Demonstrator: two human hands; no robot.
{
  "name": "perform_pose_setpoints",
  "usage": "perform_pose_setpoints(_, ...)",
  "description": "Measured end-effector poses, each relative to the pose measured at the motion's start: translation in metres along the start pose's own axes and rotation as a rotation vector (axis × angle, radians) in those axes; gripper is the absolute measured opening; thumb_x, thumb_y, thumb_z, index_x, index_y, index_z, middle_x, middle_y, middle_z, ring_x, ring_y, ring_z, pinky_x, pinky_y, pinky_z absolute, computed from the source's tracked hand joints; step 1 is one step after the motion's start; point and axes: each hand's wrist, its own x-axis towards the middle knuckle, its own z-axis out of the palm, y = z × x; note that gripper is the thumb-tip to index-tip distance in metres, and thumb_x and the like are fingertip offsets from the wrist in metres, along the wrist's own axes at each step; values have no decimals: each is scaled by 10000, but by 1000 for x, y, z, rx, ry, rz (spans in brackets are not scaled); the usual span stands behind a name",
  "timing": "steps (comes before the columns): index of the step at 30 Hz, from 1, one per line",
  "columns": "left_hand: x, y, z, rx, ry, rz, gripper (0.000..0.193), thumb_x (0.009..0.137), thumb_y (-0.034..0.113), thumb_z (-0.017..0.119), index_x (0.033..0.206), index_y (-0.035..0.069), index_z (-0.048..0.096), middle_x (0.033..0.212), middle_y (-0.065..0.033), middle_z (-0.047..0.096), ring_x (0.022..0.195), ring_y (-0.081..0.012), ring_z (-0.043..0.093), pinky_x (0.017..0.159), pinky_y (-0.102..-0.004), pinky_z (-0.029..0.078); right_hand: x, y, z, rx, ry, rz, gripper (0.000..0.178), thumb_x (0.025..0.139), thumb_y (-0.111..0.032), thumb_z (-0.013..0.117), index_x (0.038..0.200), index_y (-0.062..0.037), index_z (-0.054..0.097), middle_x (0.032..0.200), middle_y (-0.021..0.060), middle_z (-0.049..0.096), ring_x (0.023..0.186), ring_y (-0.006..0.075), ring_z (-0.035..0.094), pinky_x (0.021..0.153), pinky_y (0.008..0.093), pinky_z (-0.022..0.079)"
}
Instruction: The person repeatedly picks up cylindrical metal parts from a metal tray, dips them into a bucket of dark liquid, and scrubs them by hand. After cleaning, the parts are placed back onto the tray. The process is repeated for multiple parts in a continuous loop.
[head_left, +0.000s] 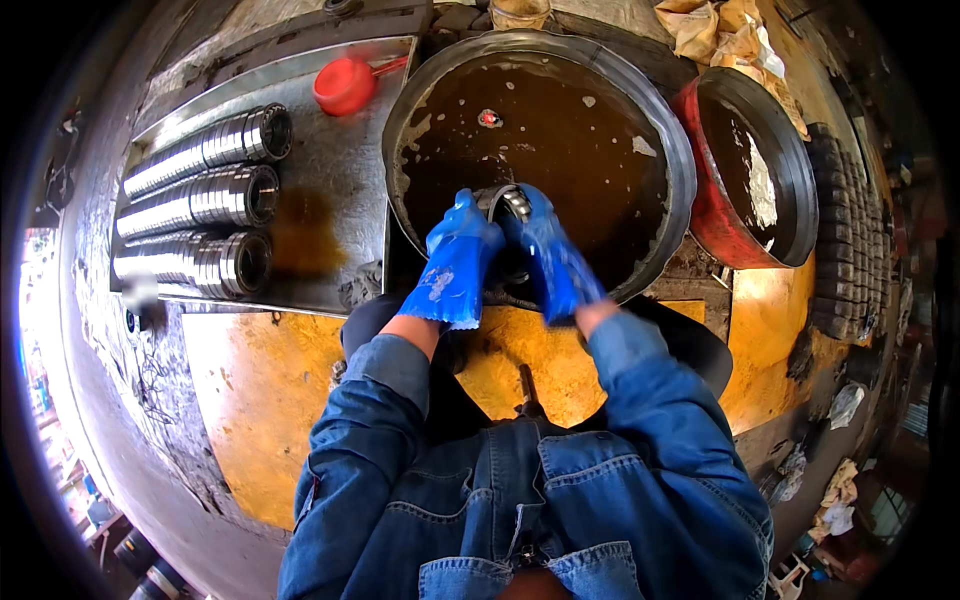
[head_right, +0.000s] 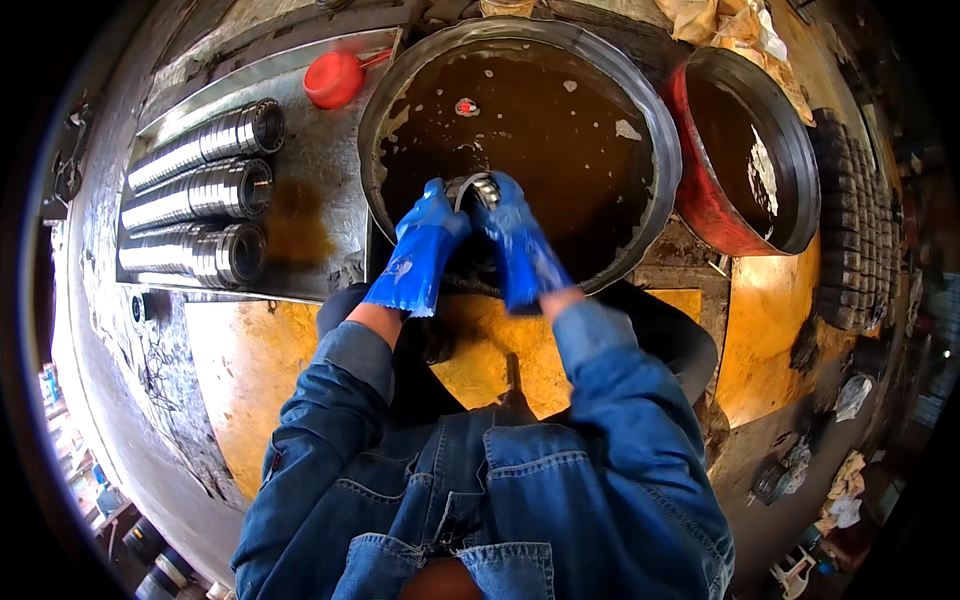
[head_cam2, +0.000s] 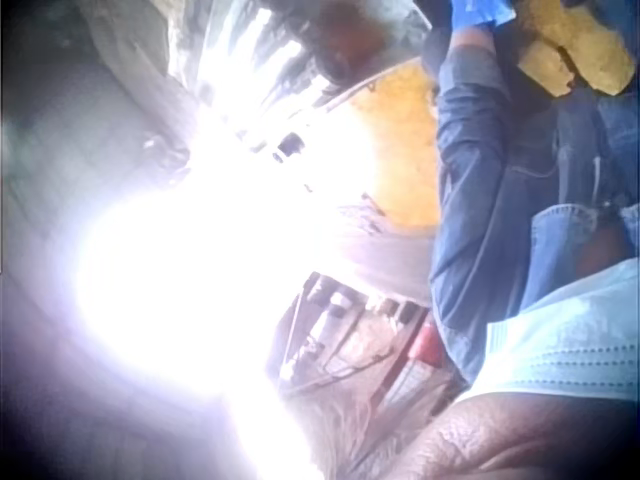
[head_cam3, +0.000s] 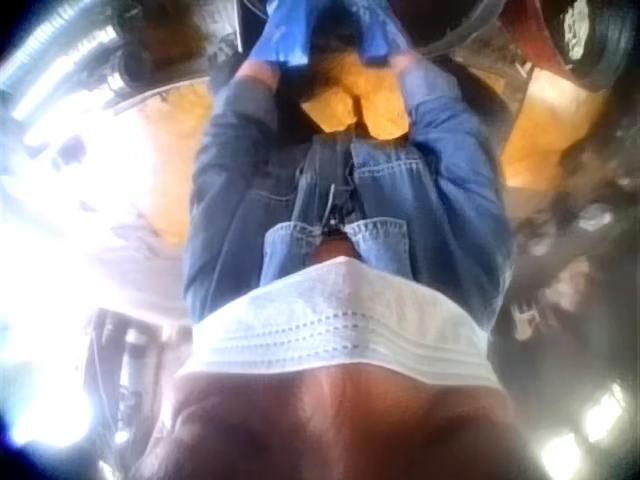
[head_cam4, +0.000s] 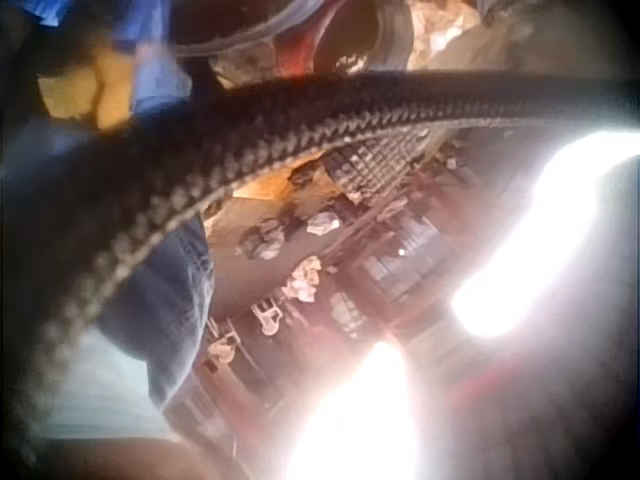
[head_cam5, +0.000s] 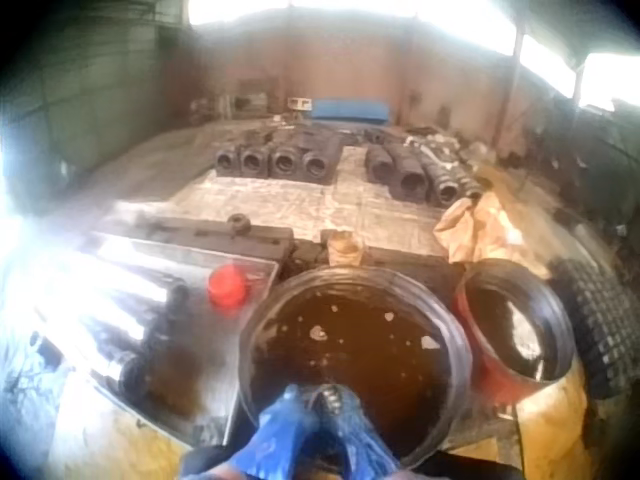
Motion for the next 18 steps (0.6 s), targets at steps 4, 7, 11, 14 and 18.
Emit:
perform_pose_setpoints(4,0,7,1,-2,-28,41,713,871,279,719,1492,77,432,1400,-236,616,1288,-387,616,1064,-463,513,-51,-9,-5,-158,168,74,491,898,-308,674,1291,-15,643,1173,202,708,1089,322,684,959,398,521)
perform_pose_setpoints(7,5,2,12,-31,5,25,701,882,293,708,1491,81,433,1398,-232,618,1287,-385,617,1064,-464,513,-6,-38,-32,-157,-20,213,452,900,-293,665,1256,-13,663,1160,200,719,1086,317,684,956,392,517)
perform_pose_setpoints(11,-7,16,2,1,-38,13,684,885,316,710,1473,84,449,1401,-235,614,1280,-385,621,1058,-465,516,33,-53,-51,-38,-358,186,547,906,-283,652,1370,-3,583,1239,226,674,1203,347,644,1034,400,490)
perform_pose_setpoints(14,-5,5,3,-29,-25,10,698,862,309,735,1463,83,460,1394,-233,618,1282,-385,620,1055,-466,519,-11,-67,-46,69,-135,116,641,909,-293,651,1449,24,514,1400,252,597,1300,367,588,1090,401,466)
perform_pose_setpoints(18,-2,7,2,-15,-28,5,678,865,284,733,1454,78,468,1387,-226,625,1278,-383,624,1047,-469,524,-63,-10,-4,-103,189,96,648,905,-291,658,1450,30,512,1411,253,591,1304,369,586,1092,405,466)
